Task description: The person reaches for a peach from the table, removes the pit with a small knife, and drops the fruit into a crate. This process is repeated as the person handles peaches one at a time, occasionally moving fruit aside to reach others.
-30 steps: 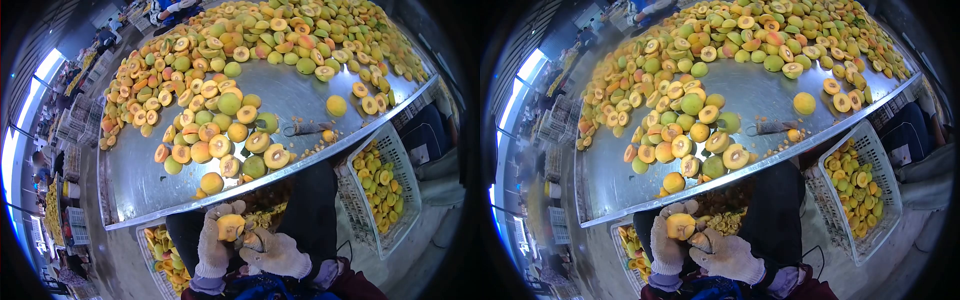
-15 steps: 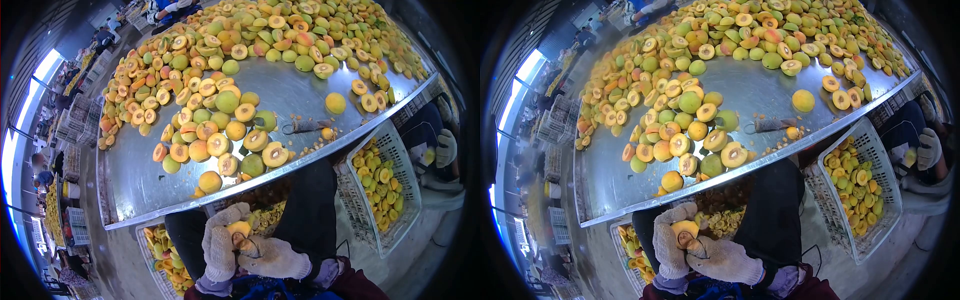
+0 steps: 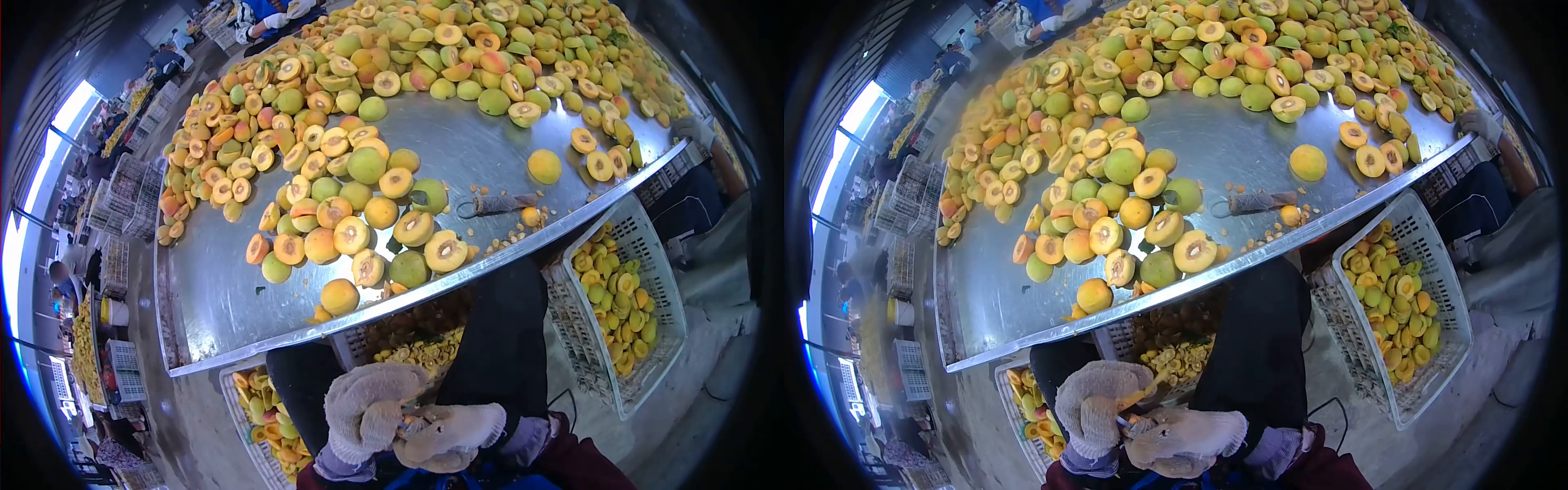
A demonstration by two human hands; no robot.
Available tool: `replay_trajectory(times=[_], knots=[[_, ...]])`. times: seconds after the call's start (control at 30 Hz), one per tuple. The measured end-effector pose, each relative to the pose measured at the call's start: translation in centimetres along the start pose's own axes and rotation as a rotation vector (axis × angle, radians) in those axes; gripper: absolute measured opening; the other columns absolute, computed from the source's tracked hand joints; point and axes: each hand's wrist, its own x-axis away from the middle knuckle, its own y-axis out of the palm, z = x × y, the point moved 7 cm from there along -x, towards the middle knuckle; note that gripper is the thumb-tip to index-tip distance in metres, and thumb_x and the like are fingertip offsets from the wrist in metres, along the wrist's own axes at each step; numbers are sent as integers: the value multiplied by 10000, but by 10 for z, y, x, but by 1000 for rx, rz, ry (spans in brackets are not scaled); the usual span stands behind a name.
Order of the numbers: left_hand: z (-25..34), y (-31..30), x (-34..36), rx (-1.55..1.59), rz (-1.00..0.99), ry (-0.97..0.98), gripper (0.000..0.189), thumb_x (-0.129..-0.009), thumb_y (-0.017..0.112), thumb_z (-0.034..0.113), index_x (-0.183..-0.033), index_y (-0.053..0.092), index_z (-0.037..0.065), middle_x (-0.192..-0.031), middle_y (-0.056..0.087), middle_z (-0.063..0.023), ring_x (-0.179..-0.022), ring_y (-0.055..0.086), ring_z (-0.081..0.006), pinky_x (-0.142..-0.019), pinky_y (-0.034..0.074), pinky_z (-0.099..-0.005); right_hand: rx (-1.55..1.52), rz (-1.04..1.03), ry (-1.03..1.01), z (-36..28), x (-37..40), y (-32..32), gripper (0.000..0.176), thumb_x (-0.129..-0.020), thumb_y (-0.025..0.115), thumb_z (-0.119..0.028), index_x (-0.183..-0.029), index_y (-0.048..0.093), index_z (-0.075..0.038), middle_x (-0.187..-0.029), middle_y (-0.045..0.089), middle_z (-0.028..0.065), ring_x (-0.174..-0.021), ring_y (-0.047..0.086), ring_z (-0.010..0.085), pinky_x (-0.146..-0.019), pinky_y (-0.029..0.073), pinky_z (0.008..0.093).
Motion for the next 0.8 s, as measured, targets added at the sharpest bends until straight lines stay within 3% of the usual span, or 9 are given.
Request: replay_trajectory(times=[0.1,0.13,0.2,0.37,0.47,0.53,0.6,0.7,0.8], knots=[[2,10,-5,282,-59,-284,451,-991,467,389,-1074,629,-23,-985,690,-179,-779,687,-299,-687,554,-353,491,364,-292,-32,3,31,500,-977,502,-445,-1207,541,-3,-956,620,55,-816,633,126,-673,532,260],[1,11,-10,283,-59,-282,451,-991,467,389,-1074,629,-23,-985,690,-179,-779,687,-299,-687,554,-353,227,313,-246,-16,-1,20,421,-983,505,-394,-1164,557,-18,-918,617,40,-781,615,101,-668,522,244],[-41,23,0,860,128,-858,534,-991,435,465,-1172,563,-20,-1014,671,-190,-807,673,-275,-717,541,-354,-290,206,-135,8,-7,10,270,-995,511,-292,-1078,590,-48,-841,612,9,-710,578,52,-657,501,213],[-51,-53,19,392,321,-646,431,-1000,452,366,-1217,522,0,-949,660,-159,-816,645,-216,-640,509,-275,366,571,-441,-41,19,9,218,-942,588,-238,-990,565,-26,-656,520,-10,-593,518,85,-1019,435,313],[-50,-137,67,-68,580,-641,307,-954,530,220,-1138,597,-15,-996,663,-148,-894,634,-210,-753,512,-270,445,659,-340,-58,19,38,245,-932,608,-242,-1038,555,-27,-662,514,-6,-586,512,74,-1008,453,302],[-63,-187,110,-278,602,-618,260,-926,560,172,-1093,630,-16,-1010,665,-145,-922,633,-228,-785,513,-288,385,815,-307,-55,21,30,318,-933,620,-269,-1128,520,-39,-726,549,5,-622,513,49,-808,517,233],[-51,-194,121,-1345,157,-489,193,-851,616,85,-1009,661,-16,-1068,651,-144,-1038,600,-288,-890,490,-358,418,839,-288,-59,15,40,352,-931,626,-285,-1161,501,-49,-741,553,6,-626,513,43,-697,486,203],[-29,-159,59,-1075,280,-284,252,-799,643,49,-1047,663,6,-1132,630,-154,-1150,543,-345,-987,435,-399,478,871,-273,-64,10,40,404,-932,631,-305,-1212,471,-63,-772,559,6,-642,516,39,-544,415,173],[-43,-113,-12,-635,141,-221,282,-803,664,57,-1083,661,25,-1164,618,-161,-1169,542,-350,-1027,407,-404,535,897,-304,-67,9,41,406,-940,606,-332,-1218,455,-78,-780,546,-3,-632,508,44,-480,374,175]])
